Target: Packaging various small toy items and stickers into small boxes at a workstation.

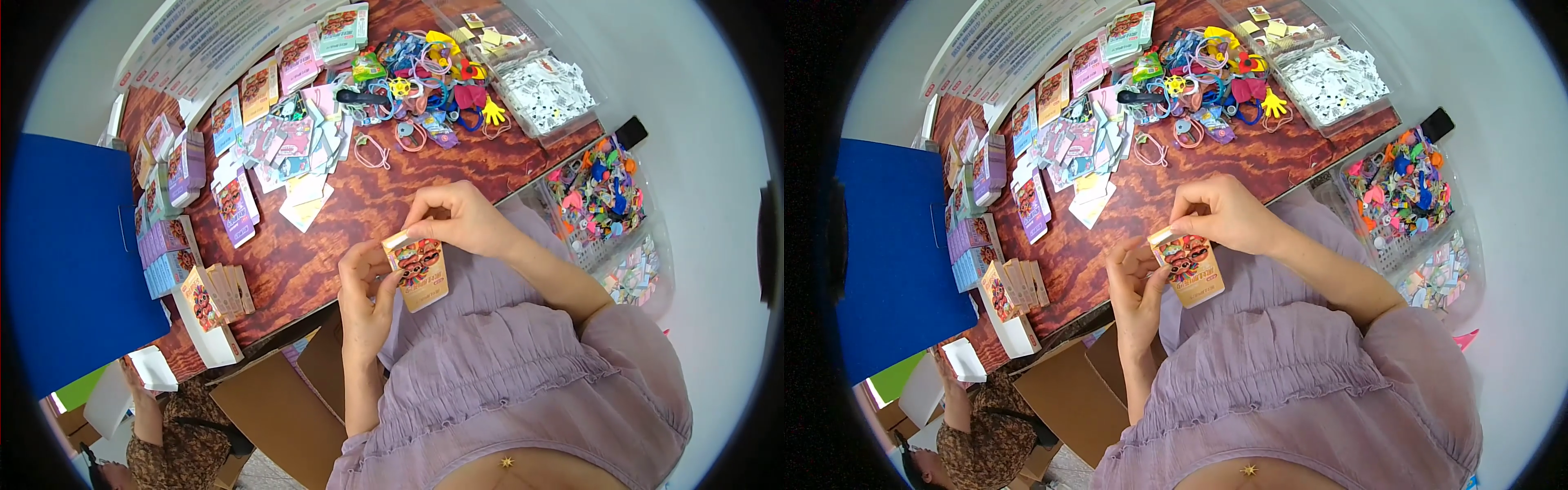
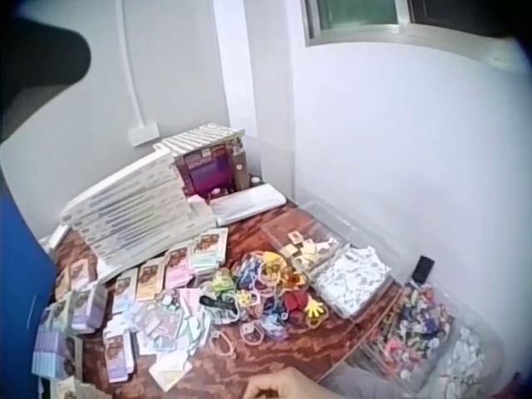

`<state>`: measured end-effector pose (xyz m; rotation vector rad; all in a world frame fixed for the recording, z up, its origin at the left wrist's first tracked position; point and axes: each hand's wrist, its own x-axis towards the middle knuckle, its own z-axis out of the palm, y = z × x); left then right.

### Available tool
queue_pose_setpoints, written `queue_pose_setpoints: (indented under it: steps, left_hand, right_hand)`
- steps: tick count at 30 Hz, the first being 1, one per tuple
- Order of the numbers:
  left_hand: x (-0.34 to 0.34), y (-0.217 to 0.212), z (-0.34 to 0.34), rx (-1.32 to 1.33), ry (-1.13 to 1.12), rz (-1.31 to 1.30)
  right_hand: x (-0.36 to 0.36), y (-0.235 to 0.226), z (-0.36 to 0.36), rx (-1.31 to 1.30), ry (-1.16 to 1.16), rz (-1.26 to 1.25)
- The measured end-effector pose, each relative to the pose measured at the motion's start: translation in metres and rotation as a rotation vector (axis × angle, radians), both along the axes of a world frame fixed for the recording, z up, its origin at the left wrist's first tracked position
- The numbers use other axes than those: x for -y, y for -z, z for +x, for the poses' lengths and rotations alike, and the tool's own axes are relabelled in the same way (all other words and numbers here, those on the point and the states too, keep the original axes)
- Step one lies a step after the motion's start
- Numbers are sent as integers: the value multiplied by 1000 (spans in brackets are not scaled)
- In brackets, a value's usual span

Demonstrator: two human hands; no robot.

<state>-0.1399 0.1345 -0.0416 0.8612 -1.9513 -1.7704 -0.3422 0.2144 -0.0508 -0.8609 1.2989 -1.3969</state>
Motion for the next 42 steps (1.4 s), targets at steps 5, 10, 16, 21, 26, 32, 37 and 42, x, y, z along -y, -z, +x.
queue_pose_setpoints:
  steps: [5,10,16,21,26,32,37,42]
  left_hand:
    - [-1,7,1,-45,-71,49]
    - [11,13,6,32,83,-95]
    - [21,18,8,-69,-47,221]
    - [14,28,4,-42,-114,76]
    - [29,18,17,-310,-376,77]
    - [42,11,16,256,-396,-360]
    - [41,11,24,398,-363,-583]
    - [51,9,31,416,-341,-585]
  right_hand:
    - [-7,-1,-3,-368,-126,-98]
    - [-21,0,1,-514,-117,-178]
    - [-10,15,3,108,-30,53]
    - [28,22,29,620,139,72]
    - [80,23,26,291,-180,142]
    - [197,30,3,-1111,233,16]
    - [228,40,5,-1317,321,160]
    - [196,28,-35,-843,371,46]
